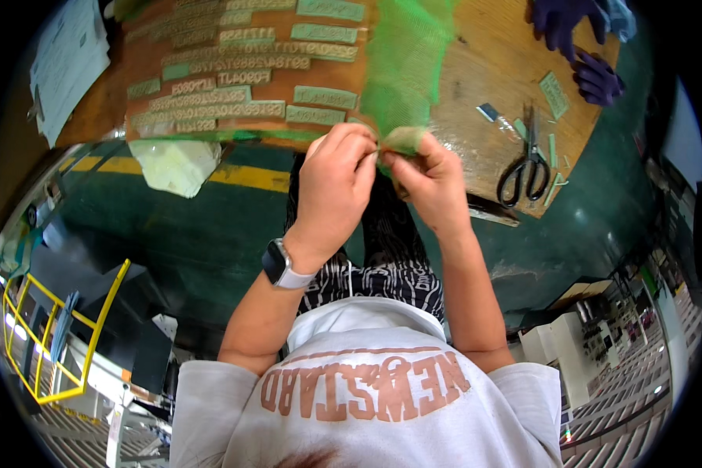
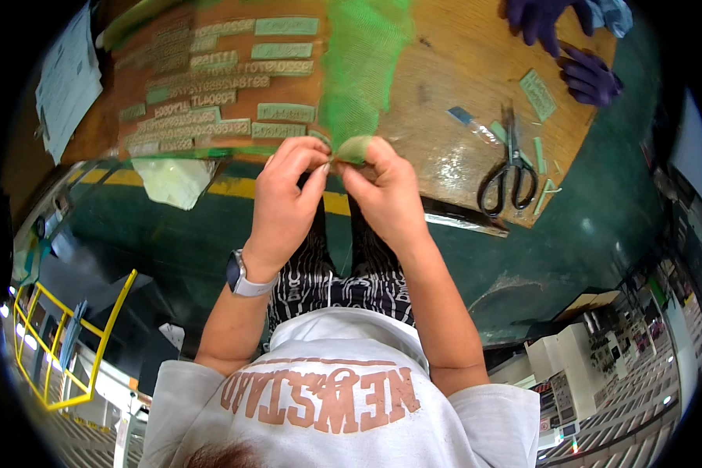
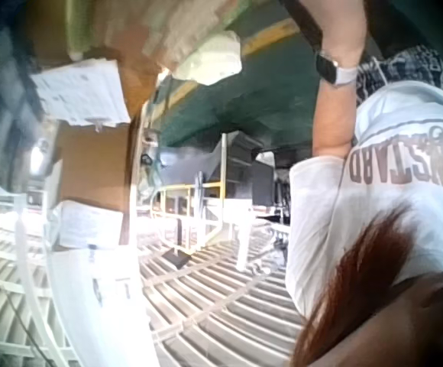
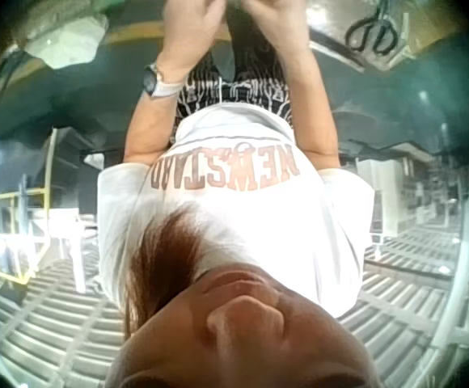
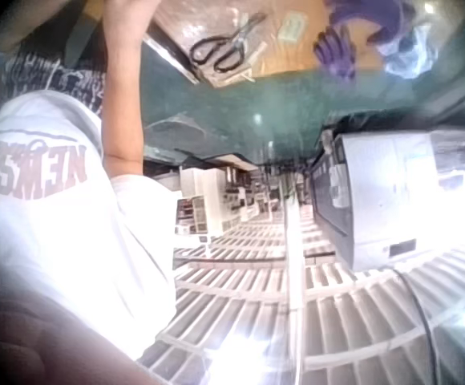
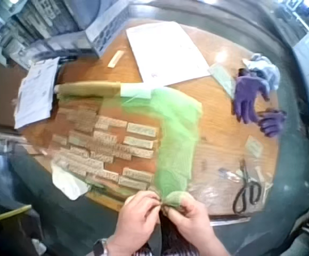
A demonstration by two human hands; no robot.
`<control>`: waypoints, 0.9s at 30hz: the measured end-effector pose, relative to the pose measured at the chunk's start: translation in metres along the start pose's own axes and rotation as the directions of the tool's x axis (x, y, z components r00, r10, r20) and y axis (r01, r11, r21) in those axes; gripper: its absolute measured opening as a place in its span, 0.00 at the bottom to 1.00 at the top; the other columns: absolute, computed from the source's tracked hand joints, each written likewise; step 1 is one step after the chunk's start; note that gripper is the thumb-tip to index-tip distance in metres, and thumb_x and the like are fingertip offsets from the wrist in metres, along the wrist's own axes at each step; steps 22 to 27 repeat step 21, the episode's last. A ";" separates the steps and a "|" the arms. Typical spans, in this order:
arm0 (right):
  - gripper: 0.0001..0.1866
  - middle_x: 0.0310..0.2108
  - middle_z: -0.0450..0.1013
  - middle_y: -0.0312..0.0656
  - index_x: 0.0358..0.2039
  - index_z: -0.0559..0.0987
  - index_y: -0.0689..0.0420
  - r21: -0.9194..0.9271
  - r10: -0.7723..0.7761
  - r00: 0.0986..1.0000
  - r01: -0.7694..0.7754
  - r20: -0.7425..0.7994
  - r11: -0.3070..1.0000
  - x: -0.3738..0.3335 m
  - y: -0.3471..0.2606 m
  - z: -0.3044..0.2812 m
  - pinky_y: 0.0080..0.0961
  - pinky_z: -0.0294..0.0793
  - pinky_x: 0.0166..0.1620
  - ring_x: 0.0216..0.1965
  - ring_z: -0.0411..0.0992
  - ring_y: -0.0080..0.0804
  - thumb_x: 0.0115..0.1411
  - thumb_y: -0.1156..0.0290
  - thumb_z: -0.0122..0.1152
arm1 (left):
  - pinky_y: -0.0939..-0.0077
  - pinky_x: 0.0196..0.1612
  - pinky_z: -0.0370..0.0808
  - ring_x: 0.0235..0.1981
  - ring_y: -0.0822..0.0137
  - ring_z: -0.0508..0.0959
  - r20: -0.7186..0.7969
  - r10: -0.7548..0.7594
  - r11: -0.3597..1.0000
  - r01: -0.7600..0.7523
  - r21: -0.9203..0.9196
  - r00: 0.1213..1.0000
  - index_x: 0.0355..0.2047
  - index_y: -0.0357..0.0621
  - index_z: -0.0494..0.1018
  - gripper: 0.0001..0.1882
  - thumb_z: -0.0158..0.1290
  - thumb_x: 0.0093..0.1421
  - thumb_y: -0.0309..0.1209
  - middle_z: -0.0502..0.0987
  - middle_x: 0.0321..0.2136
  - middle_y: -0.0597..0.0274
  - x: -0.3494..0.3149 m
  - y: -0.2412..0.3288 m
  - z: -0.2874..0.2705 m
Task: The person picks up a sheet of green labels, aligns individual label strips onto a brown adhesive backing sheet, and uses scissors to cut a strip. They continue placing more label strips onto the backing and smoothing them down by hand.
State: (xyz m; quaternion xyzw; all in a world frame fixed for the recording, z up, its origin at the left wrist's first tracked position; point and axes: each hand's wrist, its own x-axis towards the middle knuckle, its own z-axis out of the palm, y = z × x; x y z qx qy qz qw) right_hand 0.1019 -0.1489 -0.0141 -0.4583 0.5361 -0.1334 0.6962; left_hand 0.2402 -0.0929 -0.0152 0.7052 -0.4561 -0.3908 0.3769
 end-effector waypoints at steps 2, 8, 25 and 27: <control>0.09 0.35 0.75 0.43 0.39 0.79 0.58 -0.277 -0.242 0.969 0.220 -0.047 0.935 0.002 -0.003 -0.026 0.28 0.74 0.44 0.40 0.75 0.33 0.56 0.78 0.61 | 0.66 0.49 0.72 0.43 0.50 0.77 0.014 0.095 0.995 -0.095 0.003 0.995 0.32 0.31 0.72 0.04 0.53 0.57 0.20 0.76 0.39 0.46 0.008 0.005 0.017; 0.14 0.38 0.74 0.49 0.41 0.78 0.60 -0.201 -0.348 0.937 0.334 -0.038 0.921 -0.005 0.039 -0.011 0.34 0.73 0.47 0.43 0.74 0.44 0.53 0.74 0.61 | 0.69 0.46 0.71 0.39 0.57 0.74 0.024 -0.031 0.989 0.034 -0.142 0.999 0.32 0.31 0.69 0.02 0.49 0.58 0.17 0.73 0.36 0.52 -0.025 0.000 0.017; 0.10 0.35 0.81 0.42 0.38 0.83 0.56 -0.164 -0.168 0.981 0.181 0.093 0.970 -0.008 0.134 -0.020 0.29 0.76 0.43 0.37 0.77 0.32 0.56 0.69 0.63 | 0.59 0.40 0.74 0.36 0.48 0.77 -0.202 0.143 0.989 -0.131 0.074 0.969 0.27 0.39 0.76 0.06 0.58 0.52 0.30 0.77 0.30 0.50 -0.102 -0.031 0.022; 0.10 0.35 0.81 0.42 0.38 0.83 0.56 -0.164 -0.168 0.981 0.181 0.093 0.970 -0.008 0.134 -0.020 0.29 0.76 0.43 0.37 0.77 0.32 0.56 0.69 0.63 | 0.59 0.40 0.74 0.36 0.48 0.77 -0.202 0.143 0.989 -0.131 0.074 0.969 0.27 0.39 0.76 0.06 0.58 0.52 0.30 0.77 0.30 0.50 -0.102 -0.031 0.022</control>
